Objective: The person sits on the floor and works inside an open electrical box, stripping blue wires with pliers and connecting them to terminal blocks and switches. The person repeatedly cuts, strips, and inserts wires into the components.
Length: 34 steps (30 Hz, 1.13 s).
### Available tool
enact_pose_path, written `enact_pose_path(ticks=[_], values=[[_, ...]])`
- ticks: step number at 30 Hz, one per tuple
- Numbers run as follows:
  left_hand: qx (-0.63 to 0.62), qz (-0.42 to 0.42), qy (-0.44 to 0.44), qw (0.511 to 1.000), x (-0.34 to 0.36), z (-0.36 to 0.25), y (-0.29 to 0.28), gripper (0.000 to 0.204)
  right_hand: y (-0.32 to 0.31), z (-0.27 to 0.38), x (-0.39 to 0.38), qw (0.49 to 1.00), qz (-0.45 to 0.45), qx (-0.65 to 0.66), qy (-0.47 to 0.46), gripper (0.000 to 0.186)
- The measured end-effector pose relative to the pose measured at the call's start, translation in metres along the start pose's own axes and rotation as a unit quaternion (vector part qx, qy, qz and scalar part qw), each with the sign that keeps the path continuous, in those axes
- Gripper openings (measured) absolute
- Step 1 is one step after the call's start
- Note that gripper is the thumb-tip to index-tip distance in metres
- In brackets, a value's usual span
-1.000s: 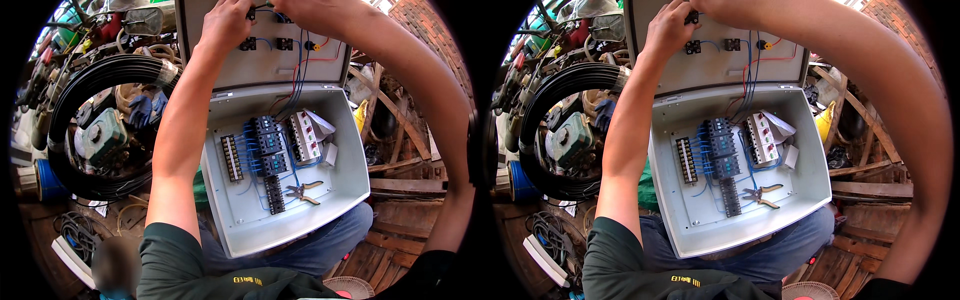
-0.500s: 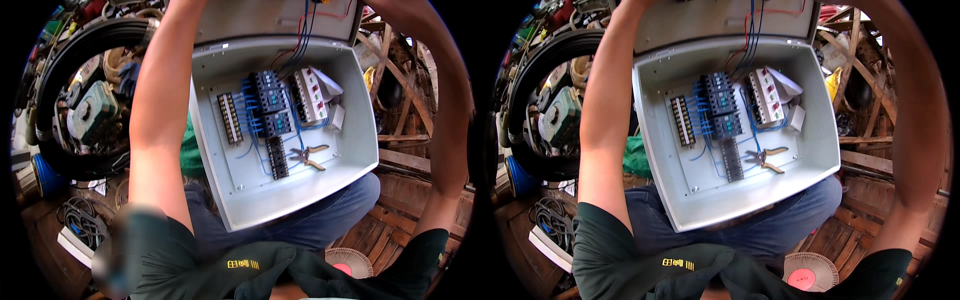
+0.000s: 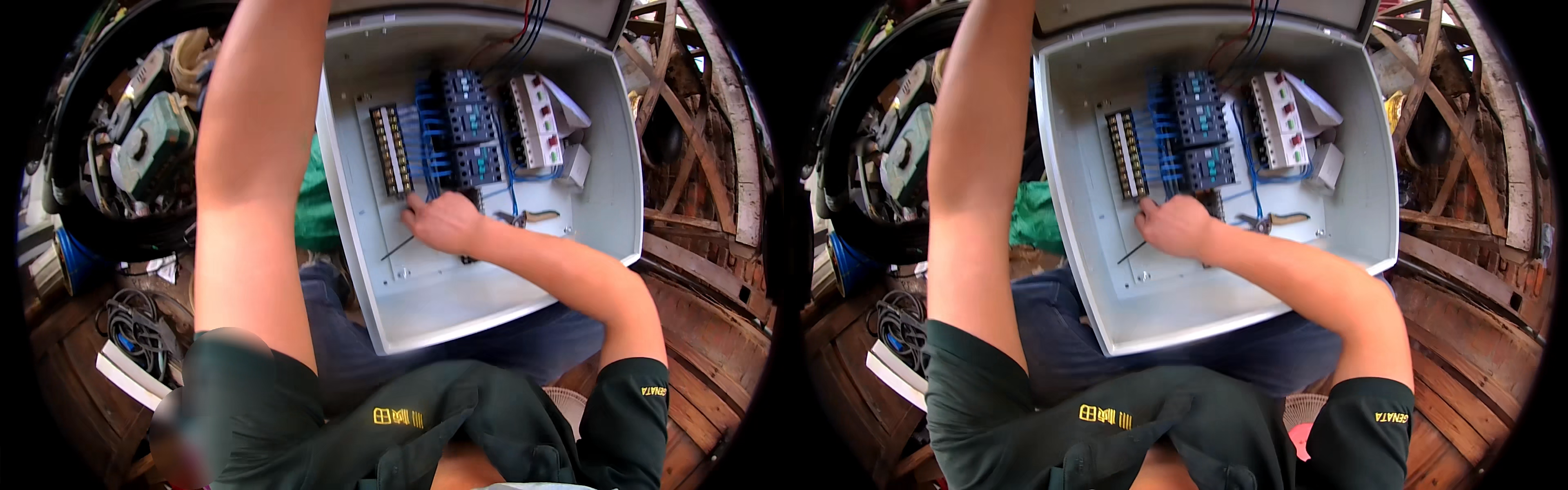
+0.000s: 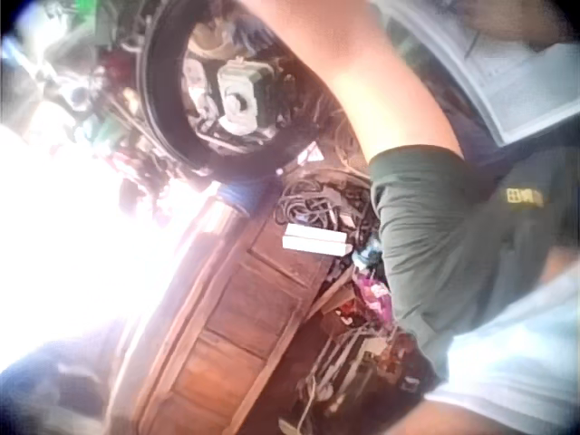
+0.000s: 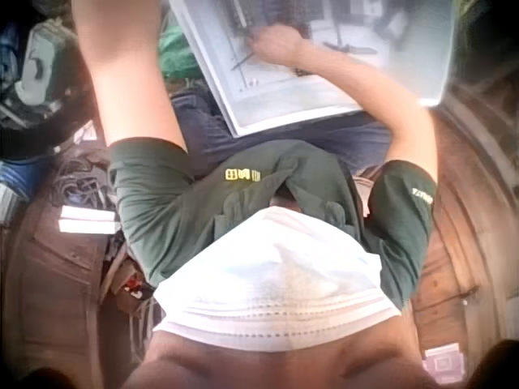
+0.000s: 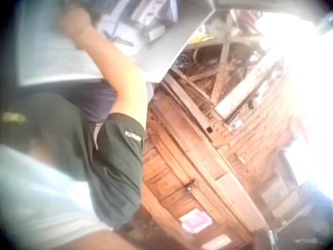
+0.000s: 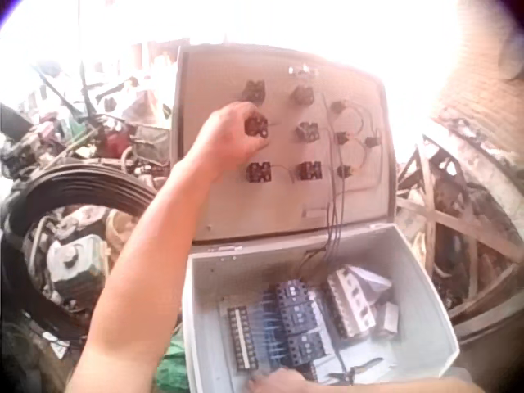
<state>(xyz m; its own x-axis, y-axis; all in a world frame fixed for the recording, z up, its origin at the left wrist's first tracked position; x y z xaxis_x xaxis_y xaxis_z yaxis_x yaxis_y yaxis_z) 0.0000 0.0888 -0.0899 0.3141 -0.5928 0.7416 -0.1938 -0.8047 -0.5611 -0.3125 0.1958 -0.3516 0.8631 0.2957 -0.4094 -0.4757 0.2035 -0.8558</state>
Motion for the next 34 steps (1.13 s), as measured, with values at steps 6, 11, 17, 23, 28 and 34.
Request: enact_pose_path(ticks=[6, 11, 17, 23, 28, 34], values=[[0.014, 0.001, 0.011, 1.000, 0.023, -0.001, -0.016, 0.054, 0.009, 0.014, 0.014, 0.998, 0.027, -0.017, -0.056, 0.009], [-0.105, 0.026, -0.100, 0.989, 0.020, 0.004, -0.030, 0.051, -0.037, 0.012, -0.018, 0.991, 0.025, 0.119, -0.045, 0.013], [-0.034, -0.059, -0.049, 0.996, 0.053, 0.011, -0.058, 0.054, -0.187, -0.073, -0.070, 0.924, -0.154, 0.329, 0.116, 0.021], [0.024, 0.071, -0.077, 0.994, 0.099, 0.016, -0.024, 0.053, -0.422, -0.154, -0.075, 0.805, -0.508, 0.302, 0.048, 0.021], [0.048, -0.031, -0.087, 0.995, 0.095, 0.016, -0.020, 0.046, -0.505, -0.147, -0.026, 0.808, -0.578, 0.072, 0.086, 0.018], [0.076, -0.056, -0.129, 0.987, 0.093, 0.014, -0.021, 0.045, -0.509, -0.158, -0.013, 0.828, -0.535, 0.068, 0.155, 0.025]])
Point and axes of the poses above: each hand's wrist, its own x-axis towards the middle knuckle, its own y-axis out of the palm, z = x × y, the point moved 8 cm from there along x, towards the middle knuckle, and after that the axes turned 3 degrees about z, right-handed, at the moved point
